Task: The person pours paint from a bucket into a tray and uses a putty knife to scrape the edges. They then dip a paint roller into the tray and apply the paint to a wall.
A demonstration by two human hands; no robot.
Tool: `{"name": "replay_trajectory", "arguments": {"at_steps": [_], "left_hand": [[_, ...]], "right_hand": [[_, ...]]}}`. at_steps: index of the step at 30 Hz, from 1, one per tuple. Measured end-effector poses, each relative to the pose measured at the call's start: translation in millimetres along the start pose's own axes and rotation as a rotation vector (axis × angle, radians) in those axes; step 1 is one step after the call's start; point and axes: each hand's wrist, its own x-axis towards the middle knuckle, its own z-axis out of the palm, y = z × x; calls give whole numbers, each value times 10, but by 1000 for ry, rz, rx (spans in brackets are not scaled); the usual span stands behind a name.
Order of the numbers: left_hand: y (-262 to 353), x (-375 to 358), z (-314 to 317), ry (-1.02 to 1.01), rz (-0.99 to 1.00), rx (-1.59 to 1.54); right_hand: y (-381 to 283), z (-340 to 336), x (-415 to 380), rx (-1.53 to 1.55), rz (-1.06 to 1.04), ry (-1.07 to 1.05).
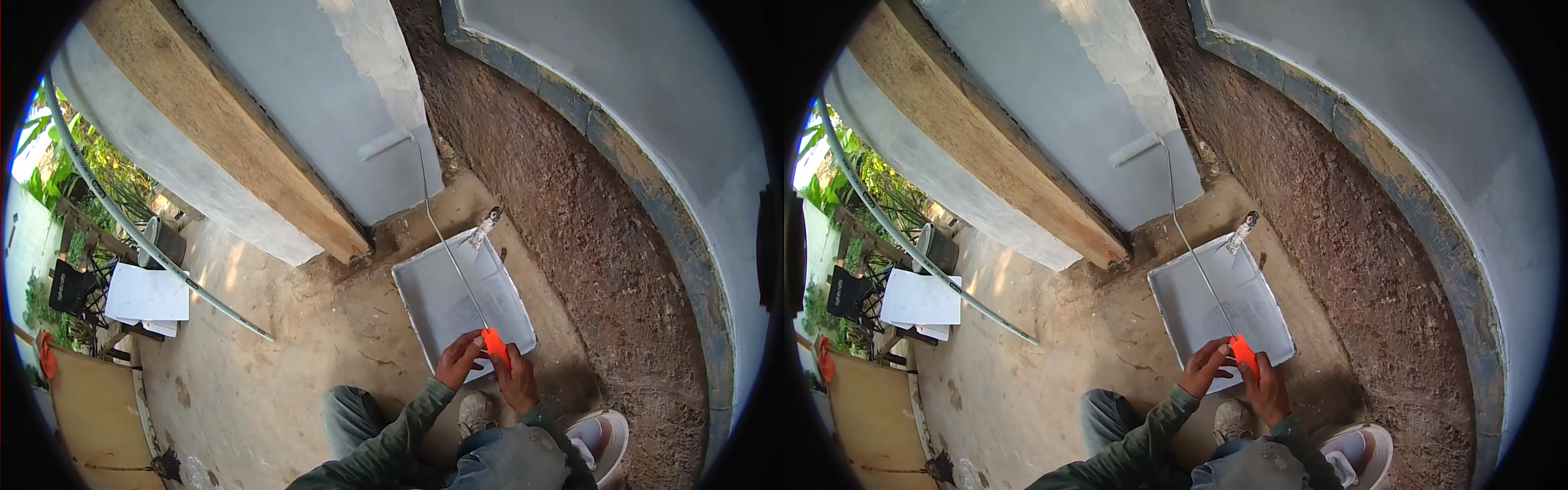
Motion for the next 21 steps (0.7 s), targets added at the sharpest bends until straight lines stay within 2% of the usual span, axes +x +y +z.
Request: {"name": "replay_trajectory", "arguments": {"at_steps": [2, 9, 11, 21], "left_hand": [[-107, 3, 6, 39, -51, -20], [-235, 89, -20, 81, -38, -4], [-216, 93, -23, 76, -30, -7], [186, 26, 35, 61, 77, -76]], "right_hand": [[49, 53, 0, -33, -102, 105], [235, 157, 201, -91, -127, 98], [273, 170, 243, -74, -80, 63], [-433, -18, 425, 9, -170, 65]]}}
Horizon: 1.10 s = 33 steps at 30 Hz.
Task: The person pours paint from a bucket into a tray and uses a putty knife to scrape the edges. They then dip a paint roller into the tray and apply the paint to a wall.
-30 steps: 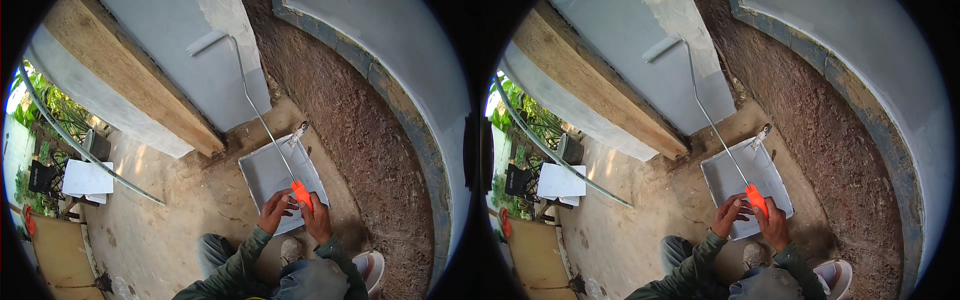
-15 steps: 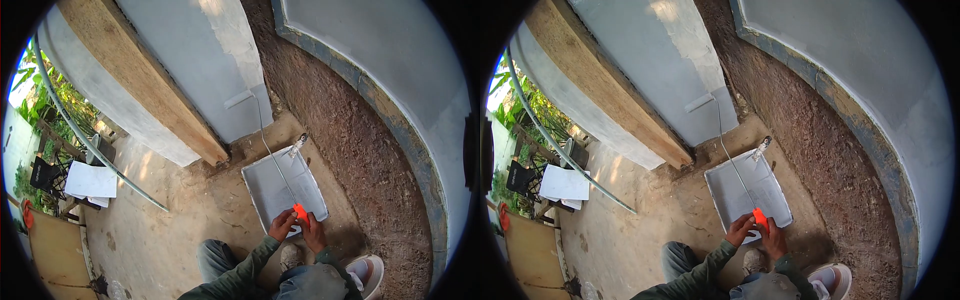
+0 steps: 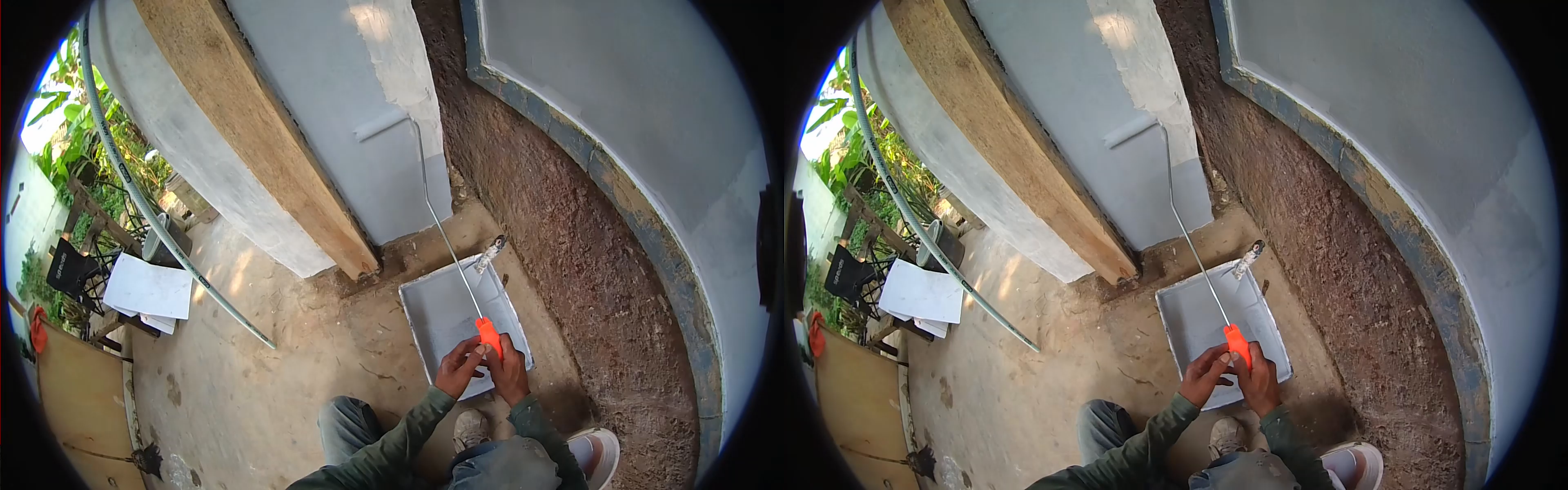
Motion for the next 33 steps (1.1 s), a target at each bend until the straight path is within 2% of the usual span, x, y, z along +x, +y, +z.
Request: {"name": "replay_trajectory", "arguments": {"at_steps": [3, 12, 23, 27, 33], "left_hand": [[173, -31, 27, -7, 33, -7], [716, -83, 31, 32, 244, 1], [1632, -117, 136, 61, 509, -28], [2023, -98, 177, 115, 564, 32], [2575, -82, 278, 101, 573, 117]], "right_hand": [[-206, -12, 82, -10, -96, 54], [-852, -60, 323, 40, -37, 15], [-1693, -205, 677, 84, -211, 53], [-2057, -282, 731, 125, -209, 46], [-2301, -418, 765, 237, -349, 48]]}}
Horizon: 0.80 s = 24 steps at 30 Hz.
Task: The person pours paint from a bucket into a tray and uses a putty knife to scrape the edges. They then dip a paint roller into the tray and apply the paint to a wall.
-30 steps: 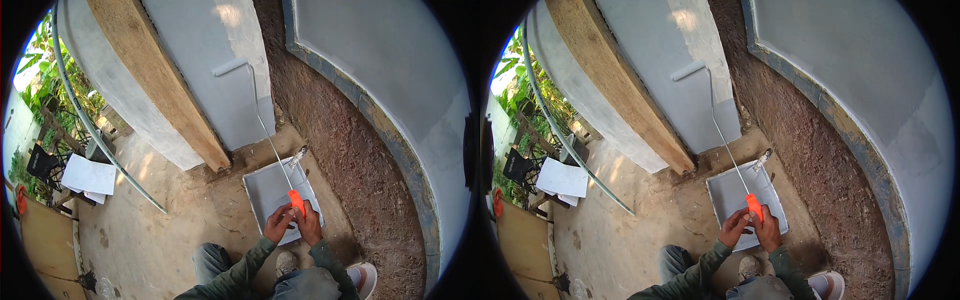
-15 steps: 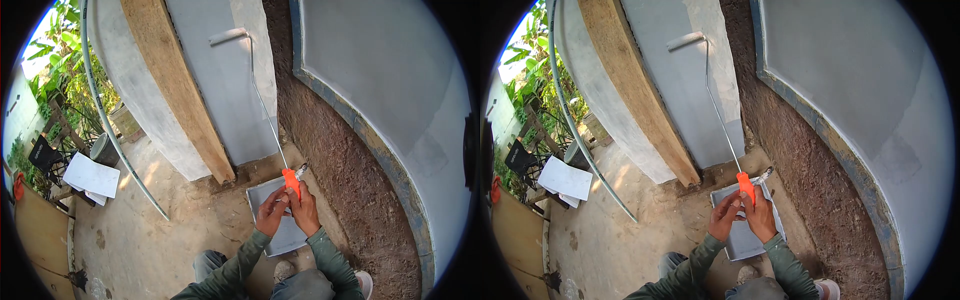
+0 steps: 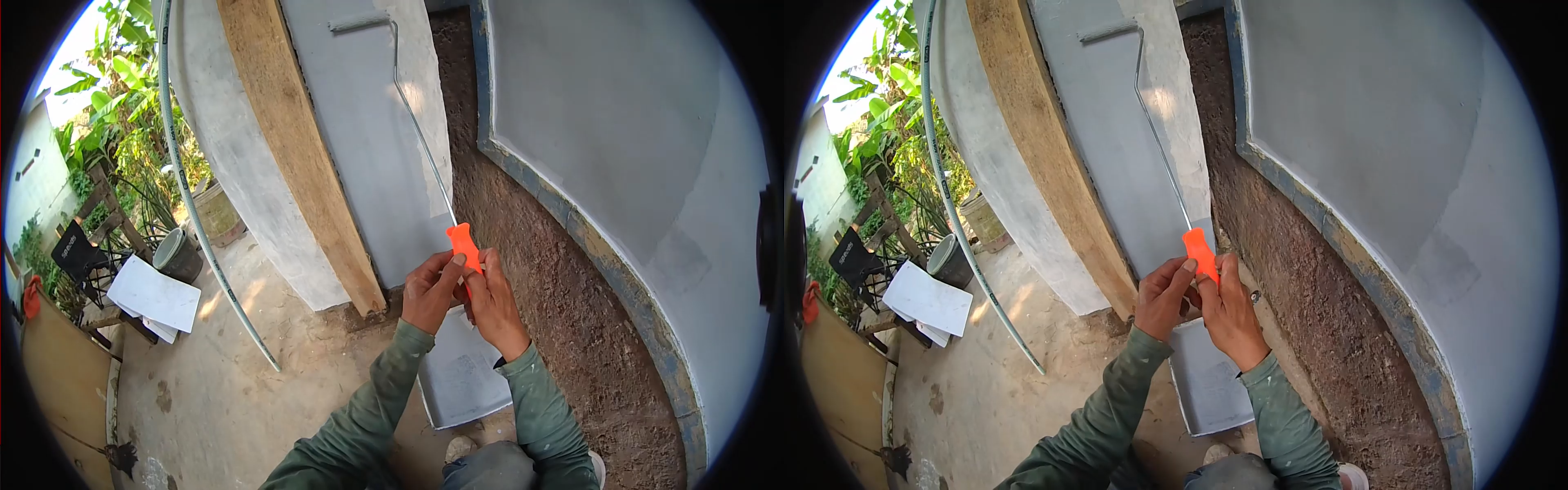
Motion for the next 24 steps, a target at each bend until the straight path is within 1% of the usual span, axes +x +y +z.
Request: {"name": "replay_trajectory", "arguments": {"at_steps": [1, 3, 7, 9, 11, 13, 17, 20, 22, 23, 24], "left_hand": [[11, 26, -3, 0, 5, 1], [-23, 94, -27, -32, -17, 148], [-297, 54, -13, 5, 3, 53], [-500, 2, -55, 51, -63, 66], [-608, -107, -53, 46, -82, 77], [-805, -199, -69, 33, -105, 83], [-1396, -359, -137, 51, -118, 73], [-1594, -529, -145, 76, -155, 131], [-1691, -602, -169, 72, -159, 124], [-1733, -628, -171, 69, -189, 121], [-1741, -651, -165, 65, -219, 120]], "right_hand": [[-20, -26, -9, -9, 29, -25], [-18, -66, -38, -18, 53, -49], [172, -77, -204, 16, 92, -90], [322, -66, -313, 16, 106, -90], [484, -58, -440, 42, 143, -120], [614, -49, -573, 40, 160, -108], [961, -26, -870, 22, 173, -94], [1095, -18, -1133, -4, 203, -86], [1258, 13, -1321, -30, 154, 0], [1332, 7, -1403, -32, 149, -1], [1383, 22, -1445, -99, 106, 24]]}}
